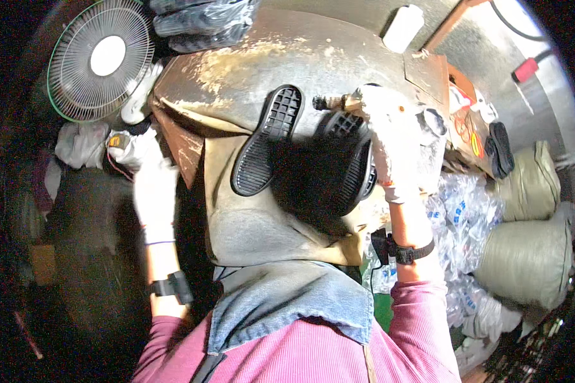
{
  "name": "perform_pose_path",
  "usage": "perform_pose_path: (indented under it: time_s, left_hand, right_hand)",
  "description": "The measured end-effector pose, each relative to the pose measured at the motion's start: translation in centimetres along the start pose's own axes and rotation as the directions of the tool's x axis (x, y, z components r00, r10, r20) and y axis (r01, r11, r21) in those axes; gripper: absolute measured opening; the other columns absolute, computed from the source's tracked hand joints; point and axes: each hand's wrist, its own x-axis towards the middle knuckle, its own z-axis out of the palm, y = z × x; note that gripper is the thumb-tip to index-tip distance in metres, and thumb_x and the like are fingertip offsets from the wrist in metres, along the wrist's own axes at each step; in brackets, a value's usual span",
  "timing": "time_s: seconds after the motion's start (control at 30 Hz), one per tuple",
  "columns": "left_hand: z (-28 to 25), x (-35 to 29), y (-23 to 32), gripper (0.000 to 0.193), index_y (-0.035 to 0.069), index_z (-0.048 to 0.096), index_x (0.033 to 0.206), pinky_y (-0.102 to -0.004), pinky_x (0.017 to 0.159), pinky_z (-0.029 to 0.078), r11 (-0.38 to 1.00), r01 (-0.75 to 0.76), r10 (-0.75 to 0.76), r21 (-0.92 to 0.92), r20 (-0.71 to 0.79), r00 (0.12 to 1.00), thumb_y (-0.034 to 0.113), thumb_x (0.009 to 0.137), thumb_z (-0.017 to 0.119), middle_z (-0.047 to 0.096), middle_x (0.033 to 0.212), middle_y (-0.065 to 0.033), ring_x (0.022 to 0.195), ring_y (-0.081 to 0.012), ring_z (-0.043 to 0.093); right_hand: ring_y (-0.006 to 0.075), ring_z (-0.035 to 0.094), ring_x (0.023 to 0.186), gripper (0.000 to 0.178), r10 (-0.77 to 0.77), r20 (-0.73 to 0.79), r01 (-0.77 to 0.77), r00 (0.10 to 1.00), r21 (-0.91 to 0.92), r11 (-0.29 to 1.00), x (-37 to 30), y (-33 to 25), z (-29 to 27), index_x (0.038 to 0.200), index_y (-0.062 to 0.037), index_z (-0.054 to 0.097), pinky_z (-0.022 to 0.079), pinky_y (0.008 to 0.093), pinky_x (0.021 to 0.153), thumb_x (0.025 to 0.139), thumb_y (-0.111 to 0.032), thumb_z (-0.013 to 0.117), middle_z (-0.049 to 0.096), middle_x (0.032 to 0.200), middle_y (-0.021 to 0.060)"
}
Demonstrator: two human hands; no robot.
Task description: Applying adhesive to the edges and bottom surface of shoe outsoles using a small brush.
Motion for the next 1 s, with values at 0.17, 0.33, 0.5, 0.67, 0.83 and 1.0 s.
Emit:
perform_pose_path:
  time_s: [0.17, 0.33, 0.5, 0.67, 0.83, 1.0]
  left_hand:
    - [-2.1, 0.5, 15.6, 0.04, 0.011, 0.071, 0.134, -0.0447, 0.12, 0.038, 0.203, -0.854, 0.205, -0.48, -0.832, 0.516, 0.005, 0.097, 0.059, 0.055, 0.152, -0.0195, 0.14, -0.0336, 0.052]
    - [-5.5, 1.9, 20.6, 0.047, 0.027, 0.076, 0.13, -0.063, 0.126, 0.021, 0.49, -0.857, 0.572, 0.16, -0.801, 0.177, 0.008, 0.093, 0.052, 0.05, 0.158, -0.0197, 0.15, -0.0412, 0.04]
    - [-7.9, 3.5, 19.6, 0.029, 0.025, 0.084, 0.102, -0.066, 0.126, 0.02, 0.466, -0.842, 0.636, 0.273, -0.765, 0.104, 0.012, 0.085, 0.066, 0.058, 0.151, -0.0161, 0.147, -0.0406, 0.042]
    - [-10.5, 4.0, 17.0, 0.017, 0.025, 0.08, 0.088, -0.0685, 0.124, 0.02, 0.535, -0.773, 0.661, 0.341, -0.739, 0.132, 0.016, 0.074, 0.077, 0.065, 0.133, -0.0098, 0.144, -0.0377, 0.046]
    - [-12.4, 5.6, 12.6, 0.026, 0.021, 0.073, 0.099, -0.0634, 0.127, 0.015, 0.641, -0.725, 0.55, 0.252, -0.81, 0.204, 0.007, 0.078, 0.069, 0.067, 0.136, -0.0075, 0.148, -0.0337, 0.045]
    - [-15.8, 4.7, 9.0, 0.025, 0.009, 0.07, 0.11, -0.0535, 0.113, 0.041, 0.503, -0.861, 0.409, 0.074, -0.898, 0.162, 0.006, 0.085, 0.068, 0.072, 0.119, -0.013, 0.124, -0.0364, 0.062]
  right_hand:
    - [0.0283, 0.068, 0.112, 0.028, 0.126, -0.087, -0.11, 0.988, 0.173, 0.979, -0.4, 5.4, -1.8, 0.12, -0.0057, 0.075, 0.051, 0.0385, 0.1, 0.101, -0.016, 0.057, 0.074, 0.119, 0.0122]
    - [0.0297, 0.064, 0.121, 0.026, 0.007, -0.211, -0.062, 0.978, -0.255, 0.965, -2.3, 13.4, -2.4, 0.12, -0.0078, 0.073, 0.051, 0.041, 0.106, 0.097, -0.012, 0.064, 0.072, 0.119, 0.0114]
    - [0.0308, 0.073, 0.101, 0.018, 0.217, -0.323, -0.221, 0.921, 0.025, 0.975, -3.4, 20.4, -1.8, 0.106, -0.0115, 0.078, 0.057, 0.0387, 0.093, 0.095, -0.017, 0.065, 0.077, 0.101, 0.009]
    - [0.0308, 0.071, 0.082, 0.019, 0.404, -0.102, -0.413, 0.909, -0.098, 0.905, -4.4, 23.5, -0.1, 0.095, -0.0165, 0.078, 0.055, 0.0423, 0.077, 0.095, -0.03, 0.066, 0.076, 0.084, 0.0094]
    - [0.0308, 0.071, 0.083, 0.025, 0.415, 0.169, -0.378, 0.894, -0.212, 0.901, -5.1, 24.8, 3.0, 0.093, -0.0183, 0.076, 0.05, 0.0452, 0.085, 0.097, -0.035, 0.058, 0.077, 0.088, 0.0093]
    - [0.03, 0.072, 0.093, 0.029, 0.185, 0.099, -0.153, 0.978, -0.269, 0.951, -8.1, 28.7, 5.8, 0.098, -0.0172, 0.075, 0.048, 0.044, 0.088, 0.101, -0.032, 0.05, 0.076, 0.098, 0.0107]
